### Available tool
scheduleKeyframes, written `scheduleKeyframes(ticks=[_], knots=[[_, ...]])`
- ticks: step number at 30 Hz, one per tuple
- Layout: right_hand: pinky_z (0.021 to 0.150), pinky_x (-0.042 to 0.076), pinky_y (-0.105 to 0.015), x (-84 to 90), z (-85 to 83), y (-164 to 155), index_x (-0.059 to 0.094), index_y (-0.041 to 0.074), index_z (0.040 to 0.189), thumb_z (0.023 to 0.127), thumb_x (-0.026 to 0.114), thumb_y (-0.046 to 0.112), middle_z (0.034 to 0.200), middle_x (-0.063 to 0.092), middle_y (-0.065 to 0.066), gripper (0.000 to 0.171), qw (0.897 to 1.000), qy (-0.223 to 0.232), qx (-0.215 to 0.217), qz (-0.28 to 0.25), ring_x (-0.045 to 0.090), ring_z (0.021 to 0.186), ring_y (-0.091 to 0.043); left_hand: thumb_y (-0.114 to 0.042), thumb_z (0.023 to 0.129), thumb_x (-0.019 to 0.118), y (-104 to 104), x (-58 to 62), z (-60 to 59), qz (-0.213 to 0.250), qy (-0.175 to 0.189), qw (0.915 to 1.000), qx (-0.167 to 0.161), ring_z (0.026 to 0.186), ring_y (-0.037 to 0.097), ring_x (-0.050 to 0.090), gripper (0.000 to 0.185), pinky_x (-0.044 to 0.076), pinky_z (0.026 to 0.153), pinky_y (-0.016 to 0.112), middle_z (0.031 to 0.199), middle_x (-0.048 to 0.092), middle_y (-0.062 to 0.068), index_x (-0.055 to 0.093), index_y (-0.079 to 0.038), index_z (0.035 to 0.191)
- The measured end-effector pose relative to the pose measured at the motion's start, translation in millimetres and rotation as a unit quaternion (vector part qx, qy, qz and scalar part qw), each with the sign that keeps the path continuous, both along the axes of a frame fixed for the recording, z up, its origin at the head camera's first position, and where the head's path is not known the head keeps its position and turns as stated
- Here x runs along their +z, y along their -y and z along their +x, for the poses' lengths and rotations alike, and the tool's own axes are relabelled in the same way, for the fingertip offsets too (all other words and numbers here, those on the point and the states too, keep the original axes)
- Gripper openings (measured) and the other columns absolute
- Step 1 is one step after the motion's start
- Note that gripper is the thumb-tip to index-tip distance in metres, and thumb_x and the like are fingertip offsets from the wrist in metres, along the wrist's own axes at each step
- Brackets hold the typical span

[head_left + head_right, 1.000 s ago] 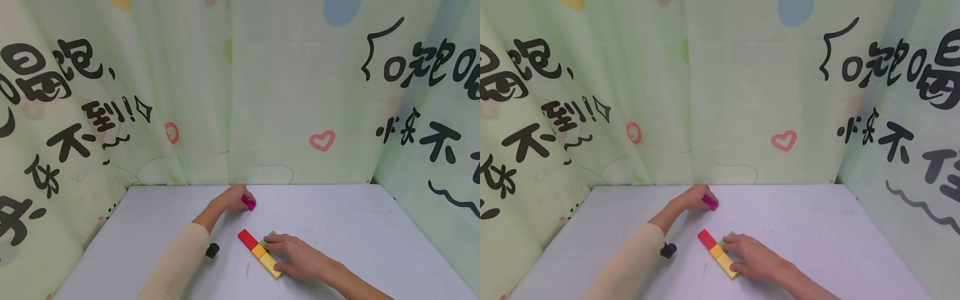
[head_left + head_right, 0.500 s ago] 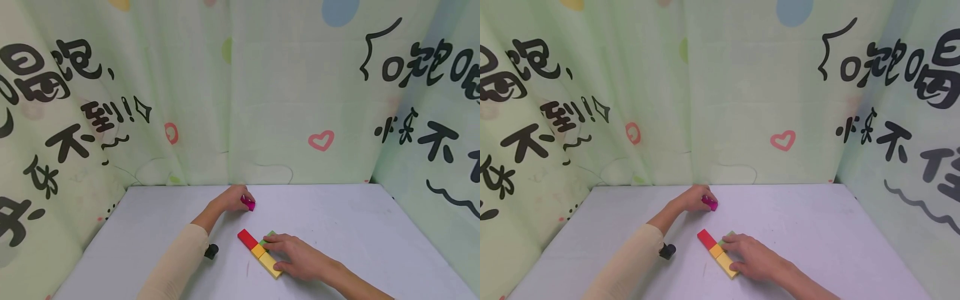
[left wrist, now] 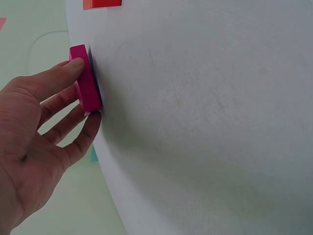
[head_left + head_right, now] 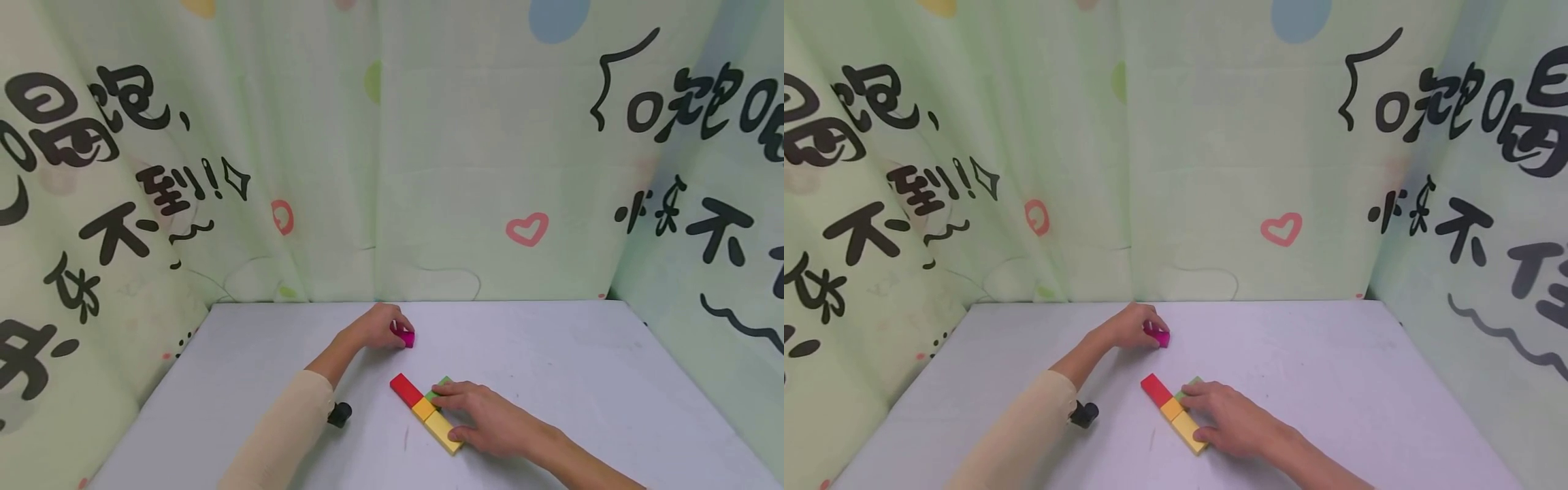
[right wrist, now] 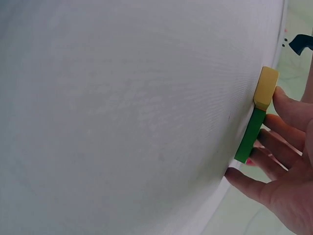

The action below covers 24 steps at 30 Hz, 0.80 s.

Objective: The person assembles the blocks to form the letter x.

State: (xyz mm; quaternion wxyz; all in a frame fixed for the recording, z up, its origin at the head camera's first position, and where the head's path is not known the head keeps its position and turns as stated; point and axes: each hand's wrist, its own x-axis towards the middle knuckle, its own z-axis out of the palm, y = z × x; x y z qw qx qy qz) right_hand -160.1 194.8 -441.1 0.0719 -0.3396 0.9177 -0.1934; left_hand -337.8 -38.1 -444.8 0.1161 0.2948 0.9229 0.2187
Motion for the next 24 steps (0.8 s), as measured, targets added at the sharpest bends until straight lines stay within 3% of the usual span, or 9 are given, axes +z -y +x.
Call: scheduleKeyframes(ticks=[11, 24], knots=[[0.103, 0.04, -0.049, -0.4, -1.1, 0, 0.058, 0.014, 0.133, 0.086, 0.071, 0.026, 0.143, 0.049, 0.0, 0.051, 1.0, 0.013, -0.002, 0.0, 0.043, 0.133, -0.028, -0.021, 0.079, 0.079, 10, 2.3, 5.3, 0.012, -0.005, 0.9999, -0.004, 0.087, 0.01, 0.055, 0.025, 0.049, 0.067, 0.02, 0.092, 0.061, -0.005, 0.075, -0.023, 0.104], [0.103, 0.04, -0.048, -1.4, 0.1, -1, 0.058, 0.014, 0.133, 0.086, 0.071, 0.025, 0.143, 0.049, 0.001, 0.05, 1.0, 0.007, -0.003, -0.006, 0.043, 0.133, -0.028, -0.022, 0.076, 0.082, 16, 5.4, 19.0, 0.011, -0.005, 0.9992, 0.038, 0.088, 0.011, 0.054, 0.03, 0.05, 0.066, 0.021, 0.091, 0.06, -0.005, 0.074, -0.021, 0.106]])
